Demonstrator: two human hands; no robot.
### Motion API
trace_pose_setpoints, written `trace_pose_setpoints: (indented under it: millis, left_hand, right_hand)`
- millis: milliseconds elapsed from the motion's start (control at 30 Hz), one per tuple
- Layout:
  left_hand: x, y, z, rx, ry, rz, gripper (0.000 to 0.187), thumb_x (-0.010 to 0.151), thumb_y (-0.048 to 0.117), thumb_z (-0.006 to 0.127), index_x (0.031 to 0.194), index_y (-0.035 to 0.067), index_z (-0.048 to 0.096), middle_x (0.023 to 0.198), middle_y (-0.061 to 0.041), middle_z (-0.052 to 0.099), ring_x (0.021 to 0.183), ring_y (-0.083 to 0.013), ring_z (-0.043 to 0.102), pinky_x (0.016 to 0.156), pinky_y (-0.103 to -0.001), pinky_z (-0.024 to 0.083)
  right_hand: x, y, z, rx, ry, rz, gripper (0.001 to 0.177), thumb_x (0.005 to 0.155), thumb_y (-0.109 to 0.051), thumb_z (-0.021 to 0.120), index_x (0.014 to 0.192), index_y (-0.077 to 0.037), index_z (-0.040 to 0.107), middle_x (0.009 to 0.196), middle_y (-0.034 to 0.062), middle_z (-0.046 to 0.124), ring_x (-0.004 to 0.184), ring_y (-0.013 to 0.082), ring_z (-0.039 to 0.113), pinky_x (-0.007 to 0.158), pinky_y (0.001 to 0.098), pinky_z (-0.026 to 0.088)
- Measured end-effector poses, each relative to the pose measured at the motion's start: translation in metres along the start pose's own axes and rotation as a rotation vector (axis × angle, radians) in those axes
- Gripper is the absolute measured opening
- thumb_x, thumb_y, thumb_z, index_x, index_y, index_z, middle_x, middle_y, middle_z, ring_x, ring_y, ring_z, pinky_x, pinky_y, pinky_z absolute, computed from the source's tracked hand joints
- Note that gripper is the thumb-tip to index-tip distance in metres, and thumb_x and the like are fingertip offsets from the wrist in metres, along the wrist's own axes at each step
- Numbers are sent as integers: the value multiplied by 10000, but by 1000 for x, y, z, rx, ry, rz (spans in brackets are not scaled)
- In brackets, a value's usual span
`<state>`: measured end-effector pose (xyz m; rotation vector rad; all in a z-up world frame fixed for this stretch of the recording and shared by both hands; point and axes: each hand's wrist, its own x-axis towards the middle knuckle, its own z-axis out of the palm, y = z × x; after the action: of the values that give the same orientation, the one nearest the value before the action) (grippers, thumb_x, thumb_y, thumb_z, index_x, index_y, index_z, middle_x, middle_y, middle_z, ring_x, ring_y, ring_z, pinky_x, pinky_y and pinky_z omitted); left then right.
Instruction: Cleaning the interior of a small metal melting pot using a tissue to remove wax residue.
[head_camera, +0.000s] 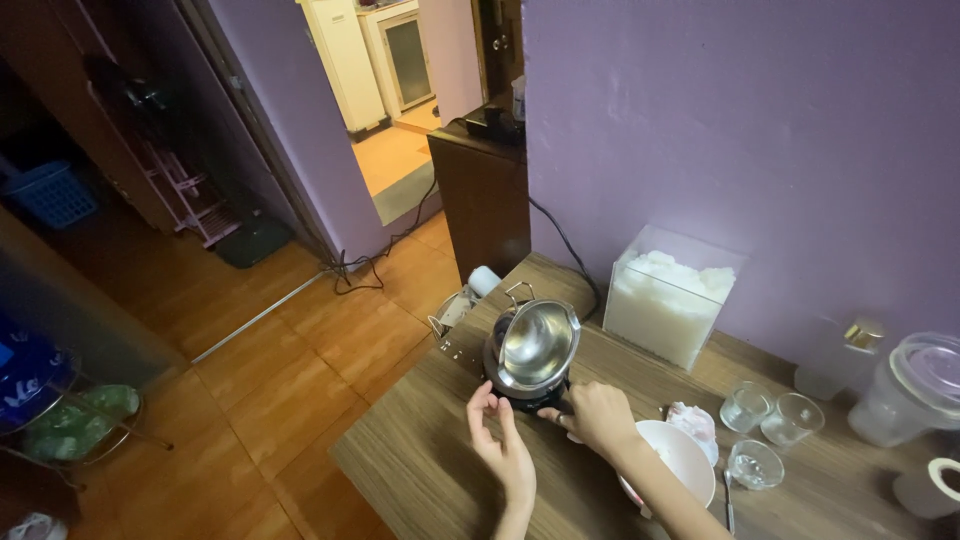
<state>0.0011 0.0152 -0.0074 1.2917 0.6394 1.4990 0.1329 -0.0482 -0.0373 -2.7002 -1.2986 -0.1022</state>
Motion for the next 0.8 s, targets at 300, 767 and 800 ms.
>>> trace_pose_setpoints:
  millis: [300,767,800]
  left_hand:
    - [0,10,1,190,-52,195,332,895,131,533,1214,82,609,883,-51,580,853,-190,546,811,-320,419]
    - [0,15,-2,412,-93,304,396,889,220,526,1274,136,563,970,-42,578,850,-225,522,821,-363,379]
    - [-1,13,-2,412,-94,305,396,889,220,526,1274,136,563,970,-42,578,850,-225,522,821,-363,379]
  right_hand:
    - [-3,-5,-9,10,4,-45,577,809,-658,575,570,-133,572,598,70,604,551,312,596,479,434,450]
    - [-15,-19,-26,176,-88,58,682,794,-710,528,657,-43,566,682,205,625,665,443,591,595,506,456]
    - [-16,-20,-28,177,-87,59,682,794,-710,528,657,-43,566,682,205,625,665,443,591,595,506,456]
